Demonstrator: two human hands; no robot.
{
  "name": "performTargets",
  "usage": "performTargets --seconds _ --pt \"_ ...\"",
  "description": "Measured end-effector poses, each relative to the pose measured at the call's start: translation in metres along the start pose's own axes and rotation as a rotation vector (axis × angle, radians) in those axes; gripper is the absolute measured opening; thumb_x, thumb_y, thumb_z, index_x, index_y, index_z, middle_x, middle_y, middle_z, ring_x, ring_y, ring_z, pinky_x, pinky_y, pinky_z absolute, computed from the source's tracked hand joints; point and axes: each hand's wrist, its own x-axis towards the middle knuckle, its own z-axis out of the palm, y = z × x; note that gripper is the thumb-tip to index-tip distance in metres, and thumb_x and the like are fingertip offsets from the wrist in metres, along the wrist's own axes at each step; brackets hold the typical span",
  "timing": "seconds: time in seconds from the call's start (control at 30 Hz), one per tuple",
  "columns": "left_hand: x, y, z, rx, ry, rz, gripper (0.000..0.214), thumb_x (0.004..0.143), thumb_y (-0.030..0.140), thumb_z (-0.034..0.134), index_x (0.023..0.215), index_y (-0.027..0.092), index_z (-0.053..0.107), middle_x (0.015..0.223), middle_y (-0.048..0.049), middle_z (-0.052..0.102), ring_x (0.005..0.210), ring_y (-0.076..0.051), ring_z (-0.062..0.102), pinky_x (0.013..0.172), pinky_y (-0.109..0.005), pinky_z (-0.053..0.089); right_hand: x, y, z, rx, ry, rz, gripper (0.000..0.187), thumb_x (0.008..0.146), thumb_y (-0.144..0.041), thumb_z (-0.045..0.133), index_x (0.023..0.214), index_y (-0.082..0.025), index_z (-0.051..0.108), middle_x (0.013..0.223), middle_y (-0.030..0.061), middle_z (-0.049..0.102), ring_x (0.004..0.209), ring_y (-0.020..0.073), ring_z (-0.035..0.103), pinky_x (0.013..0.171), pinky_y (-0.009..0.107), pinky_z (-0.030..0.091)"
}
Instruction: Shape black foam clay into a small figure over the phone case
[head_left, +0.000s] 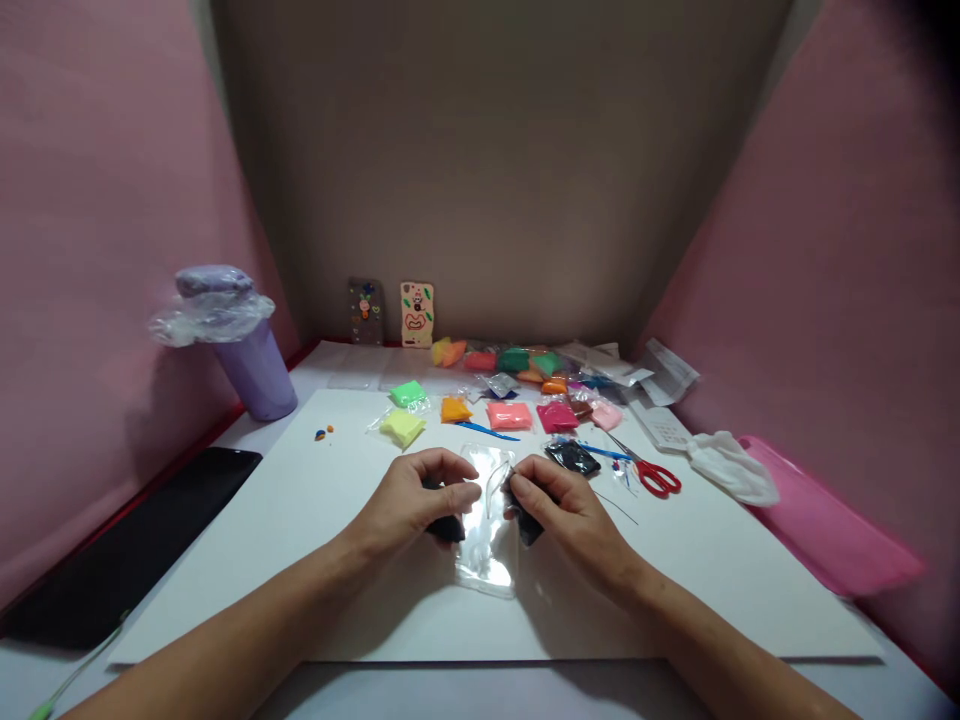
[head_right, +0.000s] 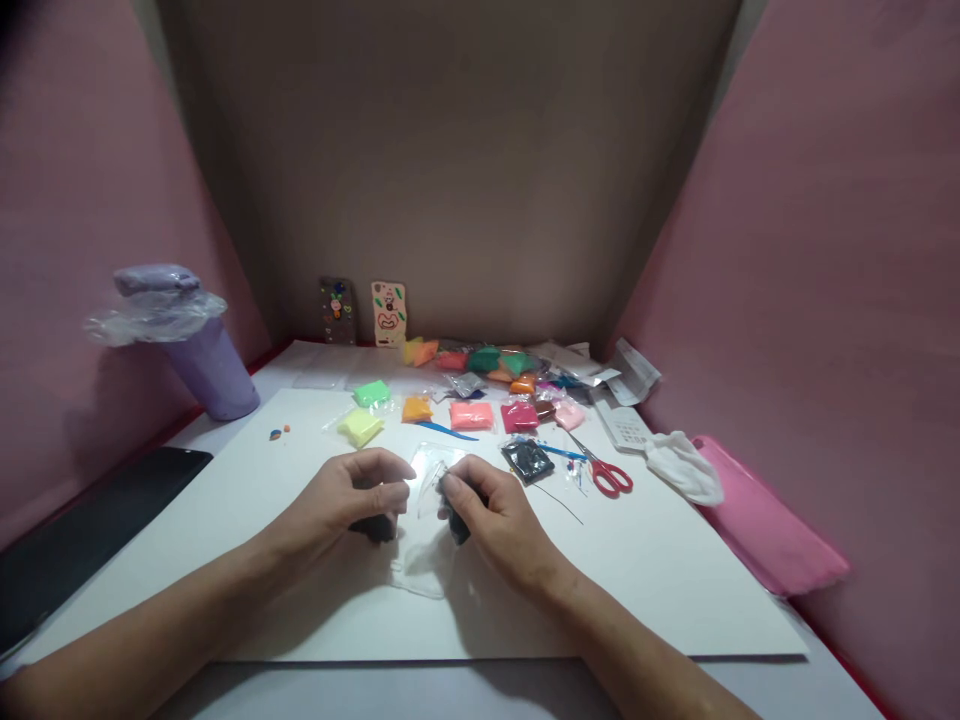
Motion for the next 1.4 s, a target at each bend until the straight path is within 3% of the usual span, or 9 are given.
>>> performTargets --seconds 0.27,0.5,0.63,0.83,1.1,1.4 --pt "-0.007 0.001 0.009 0.263 -0.009 0.117 0.018 0.074 0.030 0.062 0.071 0.012 0.061 0.060 0.0020 0.053 0.051 -0.009 0.047 0.046 -0.020 0.040 -0.006 -0.004 0.005 -0.167 -0.026 -0.091 0.023 0.093 -0.032 0.045 0.075 -0.019 0.053 0.069 -0.0027 0.050 0.065 0.0110 0.046 0.060 0.024 0.038" --pt "-0.010 0.000 0.009 0.370 -0.046 0.211 0.018 0.078 0.028 0.057 0.074 0.012 0.064 0.060 0.0016 0.053 0.051 -0.009 0.047 0.047 -0.021 0.039 -0.006 -0.006 0.006 -0.208 -0.039 -0.186 0.010 0.091 -0.025 0.048 0.089 -0.019 0.056 0.076 -0.0006 0.056 0.067 0.0120 0.048 0.061 0.025 0.040" --pt "-0.012 0.001 0.011 0.385 -0.051 0.217 0.019 0.079 0.030 0.058 0.077 0.012 0.064 0.061 0.0017 0.054 0.051 -0.009 0.048 0.048 -0.021 0.040 -0.006 -0.005 0.006 -0.243 0.025 -0.244 0.010 0.090 -0.022 0.049 0.084 -0.018 0.058 0.075 -0.0006 0.056 0.066 0.0118 0.049 0.062 0.025 0.040" --pt "-0.013 -0.001 0.011 0.339 -0.048 0.188 0.016 0.078 0.028 0.060 0.073 0.013 0.061 0.062 0.0012 0.056 0.053 -0.009 0.049 0.048 -0.020 0.041 -0.004 -0.002 0.003 -0.182 0.114 -0.202 0.011 0.090 -0.023 0.050 0.082 -0.019 0.057 0.074 -0.0011 0.057 0.069 0.0121 0.051 0.065 0.025 0.041" --pt "-0.014 -0.001 0.009 0.237 -0.047 0.197 0.020 0.080 0.032 0.059 0.077 0.013 0.063 0.063 0.0012 0.055 0.053 -0.009 0.047 0.044 -0.018 0.039 -0.007 0.001 0.001 -0.070 0.053 -0.154 0.012 0.090 -0.028 0.052 0.083 -0.020 0.058 0.073 -0.0016 0.056 0.068 0.0114 0.050 0.064 0.024 0.041" --pt "-0.014 0.005 0.004 0.115 -0.128 0.150 0.023 0.078 0.034 0.063 0.074 0.012 0.066 0.053 0.0033 0.050 0.048 -0.007 0.045 0.044 -0.018 0.039 -0.002 -0.003 -0.004 0.233 -0.072 -0.002 0.022 0.086 -0.035 0.058 0.074 -0.016 0.057 0.062 -0.0031 0.050 0.058 0.0091 0.046 0.055 0.022 0.038"
